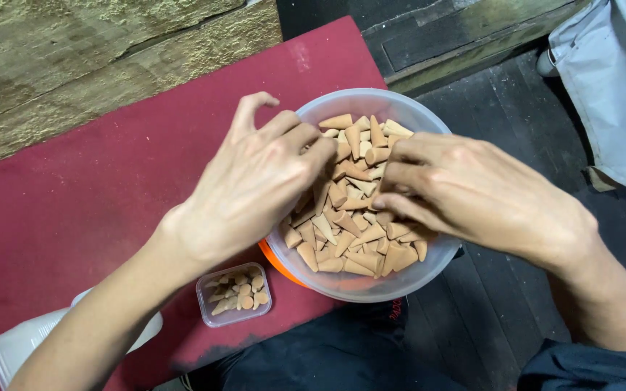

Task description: The person repeatedly picks small cone-shaped pieces from a large bucket and places them into a small rectangular container. They occasionally rearrange the pieces inside the container to fit more.

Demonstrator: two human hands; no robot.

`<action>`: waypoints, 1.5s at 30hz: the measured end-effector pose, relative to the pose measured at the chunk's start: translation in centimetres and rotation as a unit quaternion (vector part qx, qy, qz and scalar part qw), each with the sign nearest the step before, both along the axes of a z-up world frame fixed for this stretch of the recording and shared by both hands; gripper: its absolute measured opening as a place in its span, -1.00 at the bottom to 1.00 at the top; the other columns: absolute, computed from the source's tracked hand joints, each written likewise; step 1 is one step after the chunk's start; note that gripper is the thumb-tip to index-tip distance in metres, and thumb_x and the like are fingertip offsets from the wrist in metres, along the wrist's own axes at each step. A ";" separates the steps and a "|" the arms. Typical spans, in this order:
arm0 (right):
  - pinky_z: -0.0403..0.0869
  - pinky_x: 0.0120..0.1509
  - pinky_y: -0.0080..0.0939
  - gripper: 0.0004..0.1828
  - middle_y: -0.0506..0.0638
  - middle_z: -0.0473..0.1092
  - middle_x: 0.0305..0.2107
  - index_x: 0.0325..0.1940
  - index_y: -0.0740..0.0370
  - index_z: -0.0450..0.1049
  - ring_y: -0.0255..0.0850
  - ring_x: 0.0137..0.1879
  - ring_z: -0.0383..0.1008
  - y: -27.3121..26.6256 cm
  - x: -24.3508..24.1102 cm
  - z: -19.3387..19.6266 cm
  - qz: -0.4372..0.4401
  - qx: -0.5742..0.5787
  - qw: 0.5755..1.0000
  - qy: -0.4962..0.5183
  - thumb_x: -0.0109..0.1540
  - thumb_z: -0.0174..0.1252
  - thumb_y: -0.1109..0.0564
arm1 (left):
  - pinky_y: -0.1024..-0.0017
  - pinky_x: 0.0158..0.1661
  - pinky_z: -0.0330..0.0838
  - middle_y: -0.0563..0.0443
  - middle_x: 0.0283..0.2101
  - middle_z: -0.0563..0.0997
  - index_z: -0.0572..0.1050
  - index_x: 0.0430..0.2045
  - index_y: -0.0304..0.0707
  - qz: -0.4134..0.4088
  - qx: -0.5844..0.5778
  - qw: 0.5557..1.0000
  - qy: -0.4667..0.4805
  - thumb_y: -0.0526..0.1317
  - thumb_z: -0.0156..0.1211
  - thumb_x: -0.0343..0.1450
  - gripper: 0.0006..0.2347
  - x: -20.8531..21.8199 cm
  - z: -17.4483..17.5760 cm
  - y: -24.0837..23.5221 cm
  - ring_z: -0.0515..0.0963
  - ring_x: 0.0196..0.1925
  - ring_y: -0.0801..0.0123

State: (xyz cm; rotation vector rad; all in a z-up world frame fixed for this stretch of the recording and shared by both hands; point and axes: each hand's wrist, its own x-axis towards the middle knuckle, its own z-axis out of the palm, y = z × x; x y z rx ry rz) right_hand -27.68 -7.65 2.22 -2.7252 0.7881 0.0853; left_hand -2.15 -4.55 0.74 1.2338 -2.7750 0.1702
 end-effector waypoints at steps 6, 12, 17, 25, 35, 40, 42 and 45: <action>0.44 -0.28 0.12 -0.84 0.04 0.35 -0.29 -0.11 0.18 0.35 0.04 -0.23 0.45 -1.3 -0.5 0.2 -0.057 -0.066 0.996 0.024 0.40 0.03 0.04 | -0.17 0.22 0.24 0.00 -0.42 0.60 0.48 -0.36 -0.21 -0.031 -0.003 0.999 -0.012 -0.41 0.13 0.41 -0.93 -1.0 -2.0 -1.5 0.64 -0.20 0.08; 0.47 -0.12 0.08 -0.68 0.04 0.37 -0.15 0.11 0.16 0.35 0.02 -0.07 0.45 -2.2 0.0 0.2 -0.006 -0.020 1.000 0.014 0.31 0.09 0.02 | -0.19 0.19 0.10 0.04 -0.22 0.70 0.52 -0.08 -0.33 -0.055 0.085 0.990 0.099 -0.35 0.11 0.45 -0.81 -0.7 -0.2 -1.5 0.62 -0.06 0.16; 0.43 -0.19 0.05 -0.82 -0.02 0.40 -0.27 -0.03 0.14 0.42 -0.02 -0.17 0.46 -2.7 0.9 -0.4 0.013 -0.016 1.000 -0.004 0.36 0.08 0.03 | -0.13 0.17 0.23 0.00 -0.53 0.56 0.39 -0.29 -0.27 -0.048 0.061 0.984 0.157 -0.40 0.11 0.49 -0.96 1.1 0.3 -1.1 0.55 -0.44 0.10; 0.50 0.06 -0.20 -0.68 0.06 0.54 -0.02 0.13 0.26 0.55 -0.15 0.08 0.57 -3.2 0.6 1.8 -0.017 0.096 0.972 -0.213 0.34 0.09 0.13 | -0.11 0.27 0.20 -0.04 -0.38 0.60 0.45 -0.02 -0.33 -0.048 0.016 0.981 0.187 -0.24 0.12 0.57 -0.83 1.6 0.1 -1.3 0.57 -0.28 0.15; 0.47 -0.30 -0.46 -0.86 -0.09 0.65 -0.29 -0.20 0.20 0.61 -0.42 -0.23 0.61 -2.3 1.1 2.0 -0.114 0.157 0.946 -0.259 0.24 0.27 0.09 | -0.34 0.39 -0.07 0.05 -0.22 0.70 0.37 0.06 -0.31 -0.077 0.092 0.946 0.300 -0.03 0.22 0.49 -0.62 0.0 0.1 -1.5 0.68 -0.12 0.21; 0.55 -0.01 -0.32 -0.84 0.03 0.62 -0.22 -0.10 0.33 0.60 -0.24 -0.11 0.66 -2.0 0.8 2.8 -0.088 0.062 0.957 -0.268 0.31 0.20 0.20 | -0.22 0.37 0.02 -0.05 -0.19 0.68 0.47 -0.11 -0.27 -0.081 0.079 0.957 0.266 -0.19 0.16 0.54 -0.84 1.1 1.0 -1.0 0.65 -0.19 0.15; 0.56 0.02 -0.22 -0.76 0.09 0.59 -0.17 0.00 0.36 0.55 -0.17 -0.12 0.62 -2.1 0.2 2.2 -0.056 -0.005 0.971 -0.230 0.32 0.21 0.16 | -0.36 0.39 -0.06 0.00 -0.31 0.64 0.56 -0.18 -0.26 -0.050 0.080 0.983 0.158 -0.13 0.21 0.48 -0.81 1.6 1.8 -0.3 0.62 -0.26 0.23; 0.60 0.08 -0.04 -0.51 0.15 0.50 0.00 0.24 0.30 0.45 -0.09 0.05 0.53 -1.7 -1.5 0.1 -0.017 -0.075 0.995 -0.060 0.22 0.23 0.14 | -0.44 0.38 -0.16 -0.05 -0.23 0.57 0.54 -0.05 -0.24 -0.051 0.101 0.984 0.137 -0.02 0.10 0.50 -0.69 2.4 2.6 0.5 0.60 -0.08 0.16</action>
